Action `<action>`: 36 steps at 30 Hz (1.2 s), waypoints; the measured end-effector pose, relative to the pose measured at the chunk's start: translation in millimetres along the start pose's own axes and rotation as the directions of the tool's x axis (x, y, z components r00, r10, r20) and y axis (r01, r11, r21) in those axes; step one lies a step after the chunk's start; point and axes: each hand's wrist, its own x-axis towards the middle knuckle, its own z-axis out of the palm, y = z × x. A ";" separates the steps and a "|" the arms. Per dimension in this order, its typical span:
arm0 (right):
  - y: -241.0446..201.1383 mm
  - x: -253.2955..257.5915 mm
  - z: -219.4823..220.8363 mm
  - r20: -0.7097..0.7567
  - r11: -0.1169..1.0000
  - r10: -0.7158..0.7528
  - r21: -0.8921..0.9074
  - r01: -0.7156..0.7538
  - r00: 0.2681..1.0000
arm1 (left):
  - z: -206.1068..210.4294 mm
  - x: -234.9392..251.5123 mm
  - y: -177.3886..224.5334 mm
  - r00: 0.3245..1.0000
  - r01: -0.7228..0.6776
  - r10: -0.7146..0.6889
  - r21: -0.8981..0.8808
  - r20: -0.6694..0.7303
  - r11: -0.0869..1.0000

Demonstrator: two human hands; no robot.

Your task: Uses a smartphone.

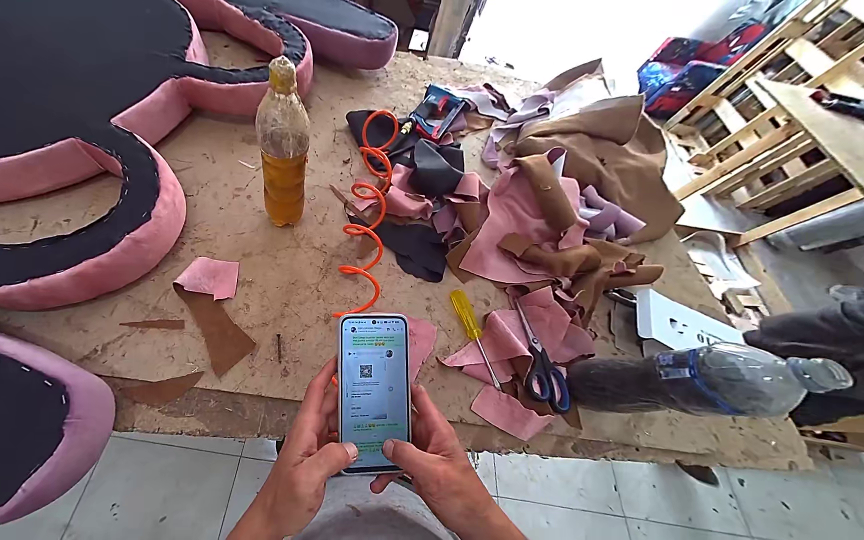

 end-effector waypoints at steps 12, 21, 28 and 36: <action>2.6 -0.6 -2.7 -0.008 0.999 0.001 0.036 -0.001 1.000 | -4.2 4.4 -2.4 1.000 0.005 -0.004 0.076 -0.019 0.997; 5.8 -5.2 -5.2 0.040 0.995 0.070 0.066 -0.072 0.997 | -6.2 14.6 6.9 0.955 -0.095 0.163 0.262 -0.248 0.960; 9.3 -10.3 -5.1 0.058 0.999 0.032 0.022 -0.034 0.998 | -1.2 38.4 28.1 0.940 -0.078 0.159 0.265 -0.301 0.961; 10.4 -14.2 -4.5 0.063 0.999 0.027 -0.029 -0.026 0.998 | 8.6 50.3 26.5 0.879 -0.023 0.231 0.447 -0.417 0.894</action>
